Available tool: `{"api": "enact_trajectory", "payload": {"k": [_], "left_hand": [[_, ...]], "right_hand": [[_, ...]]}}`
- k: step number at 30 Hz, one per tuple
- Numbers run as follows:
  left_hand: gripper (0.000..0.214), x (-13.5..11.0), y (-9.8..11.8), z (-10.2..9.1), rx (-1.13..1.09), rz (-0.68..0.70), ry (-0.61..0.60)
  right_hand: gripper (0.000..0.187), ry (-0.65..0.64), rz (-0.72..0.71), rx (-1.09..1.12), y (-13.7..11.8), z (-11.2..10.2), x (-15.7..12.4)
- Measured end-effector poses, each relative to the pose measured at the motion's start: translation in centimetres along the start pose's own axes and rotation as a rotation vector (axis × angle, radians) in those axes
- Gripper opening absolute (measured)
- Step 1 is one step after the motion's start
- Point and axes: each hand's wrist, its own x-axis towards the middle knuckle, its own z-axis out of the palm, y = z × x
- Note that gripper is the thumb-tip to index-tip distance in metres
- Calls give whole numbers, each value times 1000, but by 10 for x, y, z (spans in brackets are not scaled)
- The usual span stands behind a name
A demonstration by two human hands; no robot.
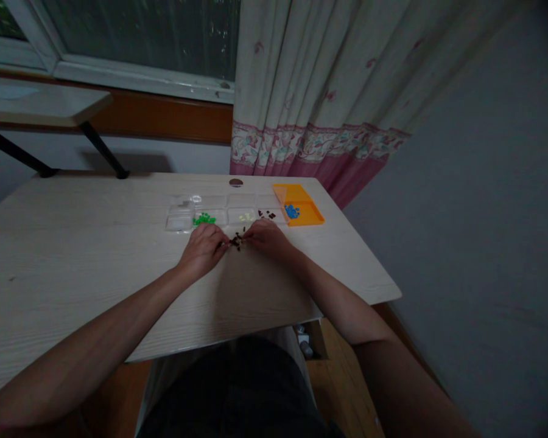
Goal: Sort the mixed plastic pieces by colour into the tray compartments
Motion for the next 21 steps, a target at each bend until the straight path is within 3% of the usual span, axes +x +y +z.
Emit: {"api": "enact_trajectory", "payload": {"k": [8, 15, 21], "left_hand": [[16, 2, -3, 1, -70, -22, 42], [16, 2, -7, 2, -135, -70, 120], [16, 2, -7, 2, -155, -86, 142]], "right_hand": [[10, 107, 36, -41, 5, 3, 0], [13, 337, 356, -151, 25, -17, -1], [21, 398, 526, -249, 45, -18, -6]]}}
